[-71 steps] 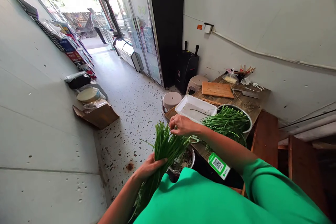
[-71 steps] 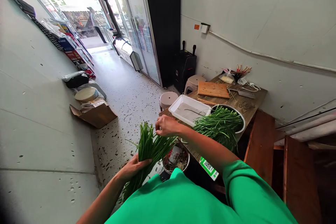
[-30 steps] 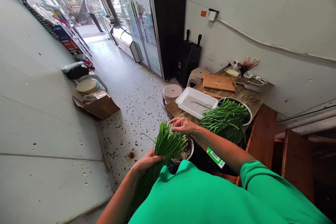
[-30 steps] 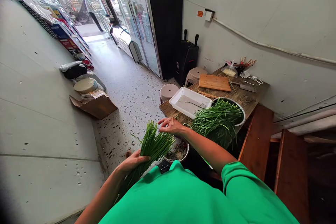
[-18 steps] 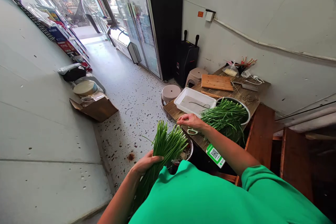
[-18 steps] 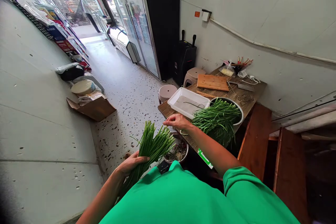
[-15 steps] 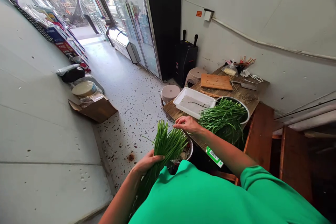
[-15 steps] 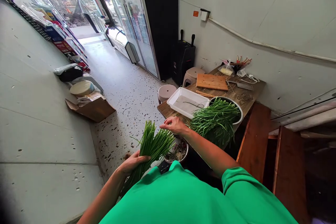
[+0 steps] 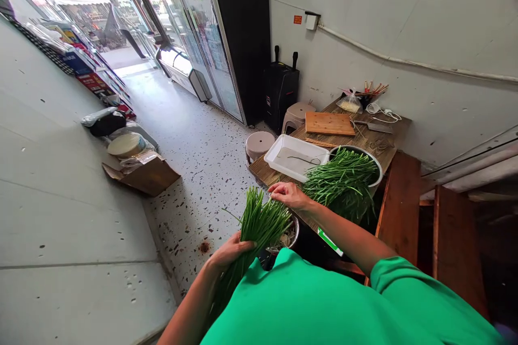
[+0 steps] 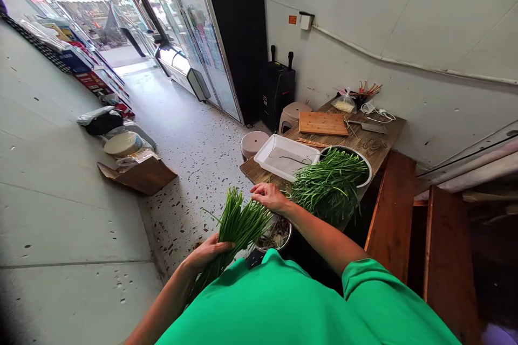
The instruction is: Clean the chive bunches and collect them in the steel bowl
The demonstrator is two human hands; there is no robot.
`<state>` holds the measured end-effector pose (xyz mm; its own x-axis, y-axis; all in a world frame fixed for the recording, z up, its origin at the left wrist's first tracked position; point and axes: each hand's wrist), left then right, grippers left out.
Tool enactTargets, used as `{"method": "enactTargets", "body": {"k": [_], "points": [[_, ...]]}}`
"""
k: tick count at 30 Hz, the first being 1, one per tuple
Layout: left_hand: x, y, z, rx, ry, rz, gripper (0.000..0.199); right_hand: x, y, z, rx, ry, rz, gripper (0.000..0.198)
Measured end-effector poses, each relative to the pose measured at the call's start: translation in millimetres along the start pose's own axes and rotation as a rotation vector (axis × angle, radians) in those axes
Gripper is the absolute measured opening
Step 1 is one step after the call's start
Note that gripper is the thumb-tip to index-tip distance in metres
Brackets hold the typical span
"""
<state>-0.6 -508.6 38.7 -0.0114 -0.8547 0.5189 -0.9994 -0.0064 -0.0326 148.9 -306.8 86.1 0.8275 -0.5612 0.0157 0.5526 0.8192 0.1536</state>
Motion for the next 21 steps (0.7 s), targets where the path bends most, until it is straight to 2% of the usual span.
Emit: {"method": "enactTargets", "body": {"k": [4,9,16,21], "points": [[0.0,-1.4,-1.7,0.058,0.073,0.056,0.030,6.7,0.8,4.8,-0.041,0.080,0.053,0.021],[-1.4,-3.8,-5.1,0.133,0.123,0.048,0.037,13.1,0.7,9.1,-0.094,0.138,0.093,0.023],[-4.9,-3.6,-10.1,0.175,0.120,0.056,0.039,16.7,-1.2,10.9,-0.144,0.091,0.023,0.020],[-6.7,-4.1,-8.2,0.183,0.127,0.072,0.036,18.2,-1.4,14.6,-0.085,0.079,-0.020,0.024]]}}
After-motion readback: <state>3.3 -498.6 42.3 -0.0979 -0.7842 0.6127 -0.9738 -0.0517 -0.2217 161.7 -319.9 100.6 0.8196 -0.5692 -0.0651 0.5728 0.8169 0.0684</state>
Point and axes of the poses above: each hand's wrist, its own x-axis away from the middle knuckle, its own y-axis out of the back of the hand, z = x × y, and after that the axes turned 14 degrees about -x, right-handed
